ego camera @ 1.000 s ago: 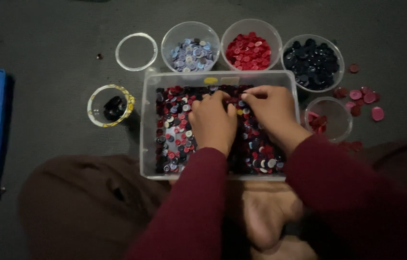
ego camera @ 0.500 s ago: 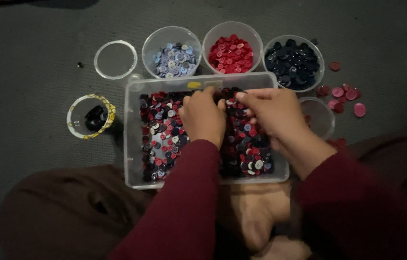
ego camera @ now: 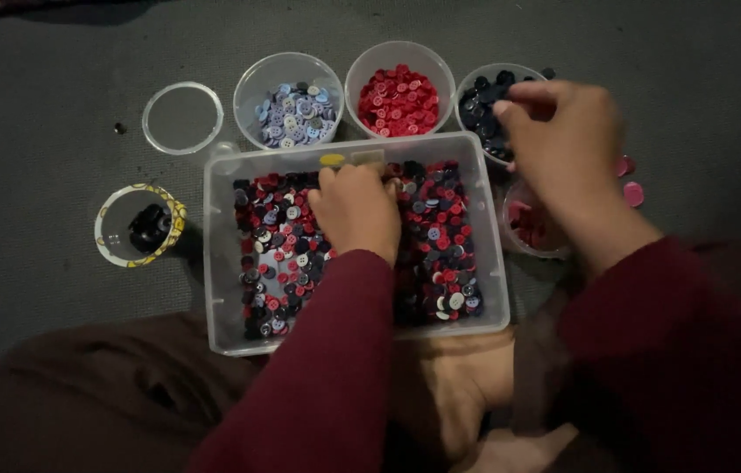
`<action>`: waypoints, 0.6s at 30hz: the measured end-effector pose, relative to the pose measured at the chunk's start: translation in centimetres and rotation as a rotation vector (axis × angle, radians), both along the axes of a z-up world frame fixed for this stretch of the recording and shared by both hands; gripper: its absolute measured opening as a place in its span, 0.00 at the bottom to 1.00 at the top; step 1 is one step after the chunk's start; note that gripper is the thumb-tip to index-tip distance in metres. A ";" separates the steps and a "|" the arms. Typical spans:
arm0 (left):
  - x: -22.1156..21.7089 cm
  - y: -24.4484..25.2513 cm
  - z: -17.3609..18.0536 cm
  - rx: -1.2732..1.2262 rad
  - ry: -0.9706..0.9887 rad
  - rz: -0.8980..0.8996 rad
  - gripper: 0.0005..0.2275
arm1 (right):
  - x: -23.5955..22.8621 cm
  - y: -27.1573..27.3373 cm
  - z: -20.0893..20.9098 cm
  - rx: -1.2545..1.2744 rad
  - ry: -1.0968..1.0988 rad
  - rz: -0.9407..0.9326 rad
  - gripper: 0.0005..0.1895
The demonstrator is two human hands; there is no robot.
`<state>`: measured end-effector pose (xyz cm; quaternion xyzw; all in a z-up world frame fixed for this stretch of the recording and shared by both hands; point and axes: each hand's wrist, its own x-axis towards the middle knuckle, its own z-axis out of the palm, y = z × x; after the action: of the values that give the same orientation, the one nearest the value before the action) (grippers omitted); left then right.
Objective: Sorting various colored buttons from a large container into smaller separate containers by color.
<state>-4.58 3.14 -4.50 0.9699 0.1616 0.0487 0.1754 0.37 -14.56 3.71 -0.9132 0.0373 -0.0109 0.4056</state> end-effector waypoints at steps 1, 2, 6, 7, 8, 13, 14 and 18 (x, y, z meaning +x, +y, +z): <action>-0.1 0.1 -0.1 -0.019 -0.002 0.022 0.08 | 0.2 -0.3 -0.5 -0.134 -0.131 0.052 0.12; -0.1 0.2 -0.3 -0.038 -0.004 0.044 0.09 | 0.4 -0.6 -1.0 -0.267 -0.262 0.106 0.13; -0.9 1.1 0.3 -0.143 0.022 0.136 0.11 | -0.7 2.1 -0.9 -0.269 -0.217 0.183 0.13; -0.9 1.6 -0.1 -0.156 0.053 0.095 0.10 | -0.8 2.9 -1.5 -0.279 -0.217 0.196 0.12; -1.0 2.2 -0.5 -0.166 0.083 0.055 0.09 | -1.0 3.8 -2.1 -0.286 -0.219 0.209 0.11; -1.7 3.7 -0.3 -0.384 0.065 0.139 0.10 | -0.4 5.4 -5.9 -0.325 -0.126 0.327 0.11; -1.8 3.9 -0.4 -0.458 0.054 0.161 0.10 | -0.1 5.2 -7.0 -0.364 -0.071 0.357 0.13; -3.1 4.2 2.2 -0.510 0.089 0.199 0.09 | -1.0 5.4 -10.1 -0.566 0.011 0.500 0.20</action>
<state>-7.71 7.30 -2.28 0.8751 0.2706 -0.0194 0.4008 -0.65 -9.18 -6.41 -0.9701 -0.1890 0.0836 0.1269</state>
